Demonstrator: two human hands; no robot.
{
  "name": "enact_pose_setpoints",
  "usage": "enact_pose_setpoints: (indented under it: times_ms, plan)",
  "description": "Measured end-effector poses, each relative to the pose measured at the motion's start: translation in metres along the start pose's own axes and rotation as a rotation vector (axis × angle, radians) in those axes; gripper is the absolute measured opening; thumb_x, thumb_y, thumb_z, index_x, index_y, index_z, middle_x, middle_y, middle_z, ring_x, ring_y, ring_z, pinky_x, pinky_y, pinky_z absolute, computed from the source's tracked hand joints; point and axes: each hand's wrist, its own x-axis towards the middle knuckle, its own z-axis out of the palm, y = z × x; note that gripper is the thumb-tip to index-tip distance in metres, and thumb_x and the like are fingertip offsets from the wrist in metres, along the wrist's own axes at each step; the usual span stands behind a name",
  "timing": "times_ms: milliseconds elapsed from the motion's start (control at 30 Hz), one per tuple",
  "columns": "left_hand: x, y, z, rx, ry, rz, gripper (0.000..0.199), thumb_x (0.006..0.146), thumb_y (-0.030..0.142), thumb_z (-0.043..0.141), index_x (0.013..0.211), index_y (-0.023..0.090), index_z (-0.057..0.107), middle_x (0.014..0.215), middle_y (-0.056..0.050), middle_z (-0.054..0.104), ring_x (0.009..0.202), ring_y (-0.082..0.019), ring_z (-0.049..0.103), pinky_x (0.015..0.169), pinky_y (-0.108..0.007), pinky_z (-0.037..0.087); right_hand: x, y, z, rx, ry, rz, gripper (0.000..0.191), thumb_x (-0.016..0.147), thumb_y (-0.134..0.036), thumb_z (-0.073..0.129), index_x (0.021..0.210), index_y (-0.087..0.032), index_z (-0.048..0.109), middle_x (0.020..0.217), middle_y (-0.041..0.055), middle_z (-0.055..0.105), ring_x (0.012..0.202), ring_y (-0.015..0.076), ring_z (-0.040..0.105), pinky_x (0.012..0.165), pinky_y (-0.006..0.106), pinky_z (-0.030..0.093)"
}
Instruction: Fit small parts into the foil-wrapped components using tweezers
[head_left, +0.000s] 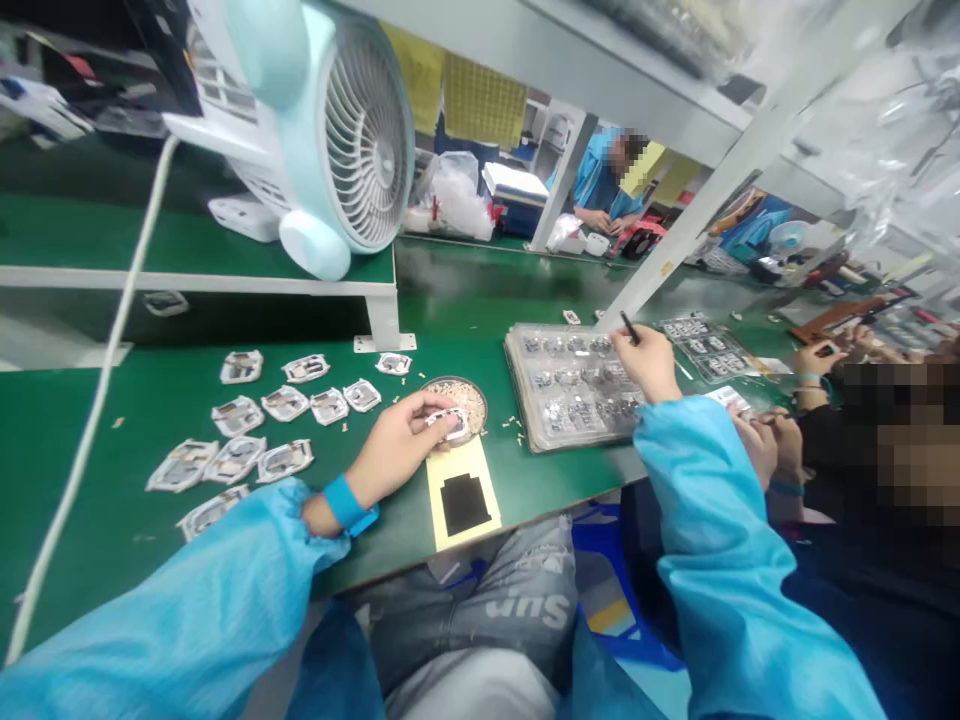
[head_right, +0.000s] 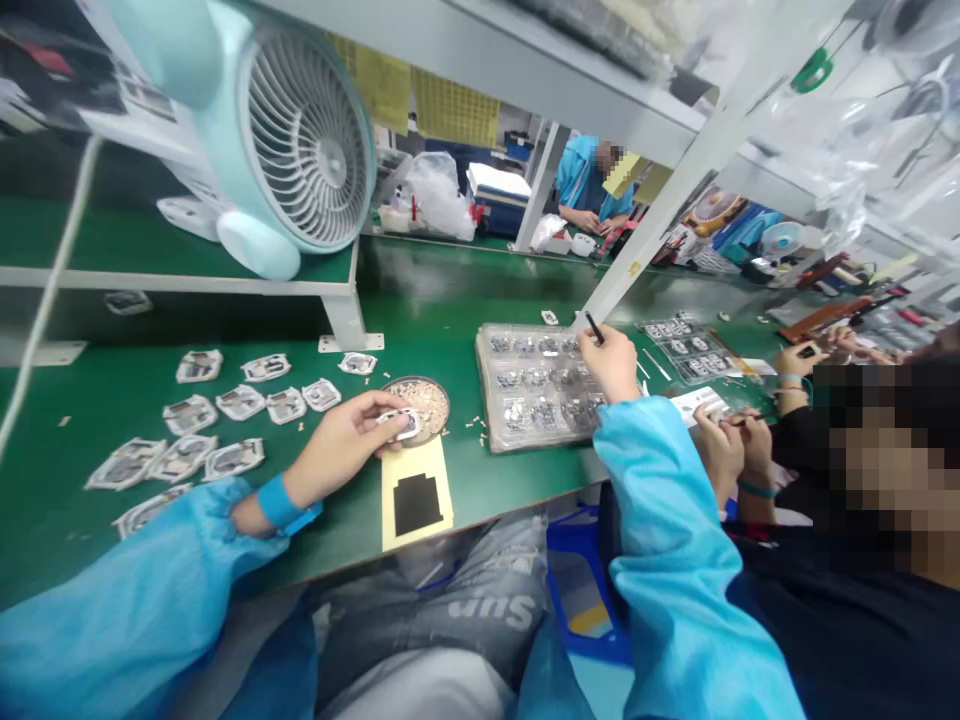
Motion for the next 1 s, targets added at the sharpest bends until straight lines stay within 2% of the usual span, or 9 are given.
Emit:
enact_pose_setpoints:
  times_ms: [133,300,433,567,667,733,833,933,1000]
  plan:
    - [0.006,0.002,-0.005,-0.084,0.014,-0.05,0.042,0.078,0.048,0.081,0.098,0.016,0.063,0.071,-0.002,0.069,0.05,-0.013,0.064,0.038,-0.017,0.037,0.054,0.016,0.018,-0.093,-0.175,0.031,0.028,0.077,-0.037,0.076,0.095,-0.016,0.081,0.091,0.0144,0.077,0.09,0.0293,0.071,0.082,0.036,0.05]
    - [0.009,0.004,-0.007,-0.141,0.035,-0.076,0.047,0.077,0.053,0.081,0.096,0.014,0.064,0.066,-0.004,0.069,0.051,-0.014,0.065,0.038,-0.017,0.033,0.067,0.024,0.021,-0.112,-0.302,-0.004,0.022,0.075,-0.035,0.08,0.083,-0.014,0.079,0.082,0.0105,0.077,0.08,0.0234,0.07,0.076,0.032,0.05]
    - [0.005,0.009,-0.005,-0.147,0.025,-0.091,0.043,0.077,0.051,0.082,0.095,0.015,0.067,0.068,-0.003,0.07,0.05,-0.013,0.062,0.039,-0.018,0.035,0.06,0.025,0.017,-0.11,-0.244,-0.023,0.022,0.076,-0.033,0.079,0.088,-0.014,0.078,0.088,0.0114,0.077,0.083,0.0232,0.07,0.076,0.032,0.049]
    - [0.001,0.011,-0.003,-0.122,-0.007,-0.09,0.038,0.079,0.048,0.08,0.094,0.015,0.068,0.072,-0.002,0.07,0.05,-0.011,0.062,0.043,-0.019,0.041,0.047,0.011,0.009,-0.106,-0.099,-0.038,0.029,0.078,-0.031,0.076,0.103,-0.016,0.076,0.099,0.0134,0.078,0.093,0.0264,0.071,0.084,0.035,0.05]
    - [0.002,0.01,-0.004,-0.115,-0.017,-0.091,0.035,0.08,0.046,0.078,0.094,0.015,0.068,0.07,-0.001,0.068,0.049,-0.01,0.06,0.045,-0.02,0.043,0.026,-0.022,0.005,0.179,-0.011,-0.151,0.036,0.085,-0.03,0.066,0.118,-0.015,0.073,0.107,0.0128,0.077,0.097,0.0244,0.07,0.091,0.037,0.051]
    - [0.004,0.01,-0.006,-0.124,-0.003,-0.087,0.034,0.081,0.046,0.078,0.093,0.015,0.068,0.066,0.0,0.066,0.046,-0.009,0.057,0.045,-0.02,0.042,0.002,-0.057,0.008,0.499,-0.117,-0.265,0.034,0.09,-0.033,0.062,0.117,-0.016,0.073,0.108,0.0108,0.077,0.094,0.0212,0.069,0.09,0.038,0.052]
    - [0.011,0.011,-0.013,-0.164,0.068,-0.09,0.033,0.08,0.045,0.078,0.09,0.015,0.067,0.064,0.001,0.064,0.045,-0.008,0.054,0.044,-0.019,0.04,-0.043,-0.12,0.023,0.857,-0.26,-0.318,0.03,0.087,-0.04,0.072,0.107,-0.018,0.072,0.1,0.0066,0.076,0.088,0.0181,0.069,0.085,0.036,0.055]
    - [0.021,0.015,-0.024,-0.194,0.173,-0.082,0.033,0.079,0.044,0.078,0.091,0.015,0.067,0.066,0.001,0.064,0.046,-0.007,0.054,0.042,-0.017,0.037,-0.082,-0.175,0.044,1.099,-0.391,-0.317,0.031,0.08,-0.042,0.081,0.097,-0.019,0.069,0.088,0.0037,0.075,0.084,0.0176,0.071,0.082,0.034,0.056]
    - [0.026,0.017,-0.031,-0.213,0.236,-0.057,0.033,0.08,0.044,0.077,0.094,0.016,0.067,0.07,0.0,0.066,0.048,-0.008,0.058,0.041,-0.017,0.034,-0.101,-0.198,0.06,1.188,-0.462,-0.306,0.033,0.079,-0.044,0.082,0.094,-0.02,0.066,0.086,0.0027,0.075,0.083,0.0181,0.071,0.079,0.033,0.056]
